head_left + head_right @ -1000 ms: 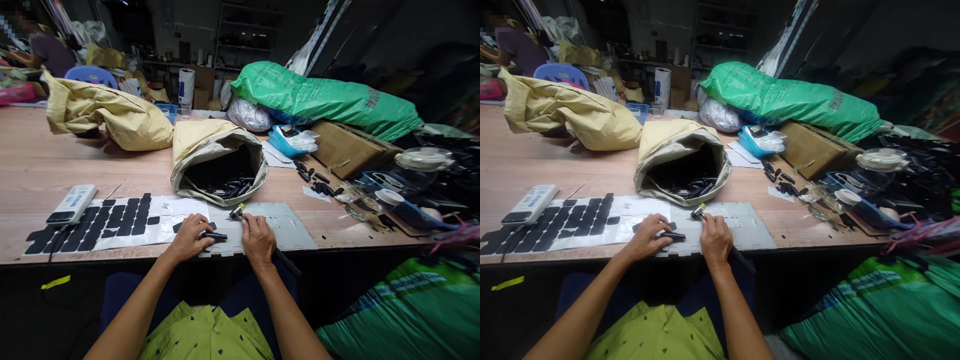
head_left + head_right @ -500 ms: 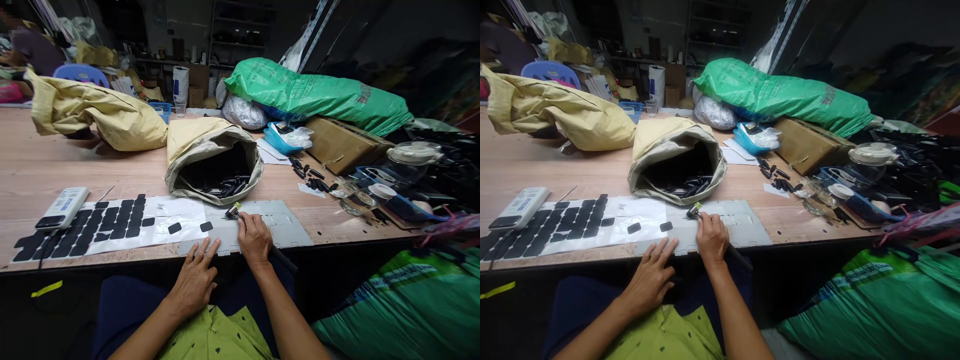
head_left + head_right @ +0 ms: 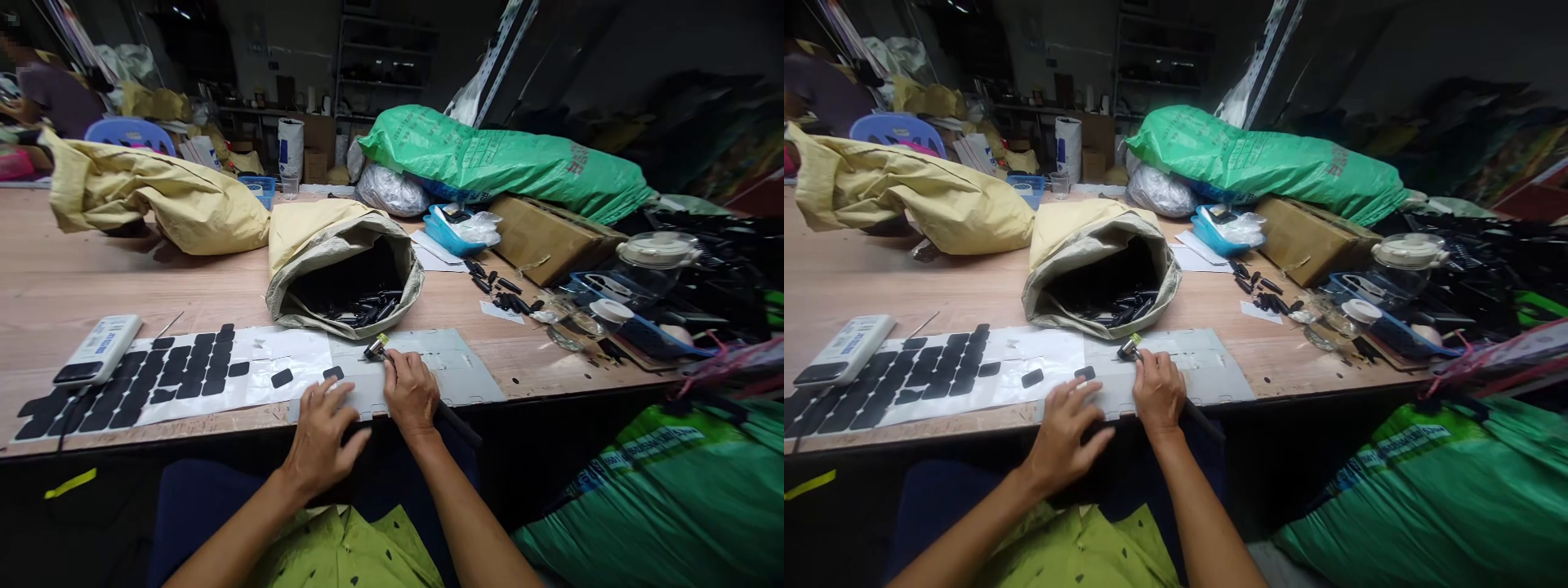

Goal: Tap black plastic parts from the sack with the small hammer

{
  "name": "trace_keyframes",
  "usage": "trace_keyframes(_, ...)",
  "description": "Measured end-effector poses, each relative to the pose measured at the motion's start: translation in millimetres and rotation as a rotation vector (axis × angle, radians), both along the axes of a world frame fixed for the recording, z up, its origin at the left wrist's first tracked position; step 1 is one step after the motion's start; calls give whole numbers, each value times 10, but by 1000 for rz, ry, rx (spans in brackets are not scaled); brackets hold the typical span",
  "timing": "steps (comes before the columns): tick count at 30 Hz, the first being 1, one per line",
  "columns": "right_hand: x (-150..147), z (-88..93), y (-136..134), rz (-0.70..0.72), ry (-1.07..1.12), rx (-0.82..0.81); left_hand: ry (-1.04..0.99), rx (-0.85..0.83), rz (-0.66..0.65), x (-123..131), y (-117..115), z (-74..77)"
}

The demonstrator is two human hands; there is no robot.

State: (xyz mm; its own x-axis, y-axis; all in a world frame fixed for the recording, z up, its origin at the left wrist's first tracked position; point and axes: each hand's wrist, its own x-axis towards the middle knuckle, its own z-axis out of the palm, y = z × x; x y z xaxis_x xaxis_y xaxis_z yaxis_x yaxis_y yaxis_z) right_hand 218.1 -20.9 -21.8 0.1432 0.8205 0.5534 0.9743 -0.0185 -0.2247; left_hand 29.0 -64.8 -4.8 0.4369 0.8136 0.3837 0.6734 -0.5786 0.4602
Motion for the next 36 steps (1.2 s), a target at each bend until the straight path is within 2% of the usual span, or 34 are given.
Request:
trace_keyframes(3,-2,-5,3,-7,-6,-1,-112,9,176,60,574,254)
trace_keyframes(7,-2,-20,13,-13,-3,25,-34,-46,466,132,1357,523)
trace_keyframes(10,-2,-24,20,-14,2,28,149,-165,550,196,1701,574)
trace_keyframes(13,-3,-21,22,-17,6,19,284,-282,543,248,1838,526)
trace_keyframes(16,-4,-15,20,-22,8,7,265,-279,526,230,1829,493)
trace_keyframes(19,-2,-10,18,-26,12,-4,125,-151,494,104,1660,527)
trace_keyframes(22,0,-6,16,-23,23,-16,-50,-113,309,-94,1330,549)
trace_keyframes(25,-2,-2,13,-18,35,-26,-116,-181,111,-264,970,453)
trace_keyframes(28,3,-4,15,-21,32,-25,-85,-236,105,-343,742,264)
trace_keyframes(31,27,-12,20,-16,23,-16,-52,-246,132,-352,685,117)
trace_keyframes(36,10,45,-49,108,106,38,-57,-277,135,-348,721,93)
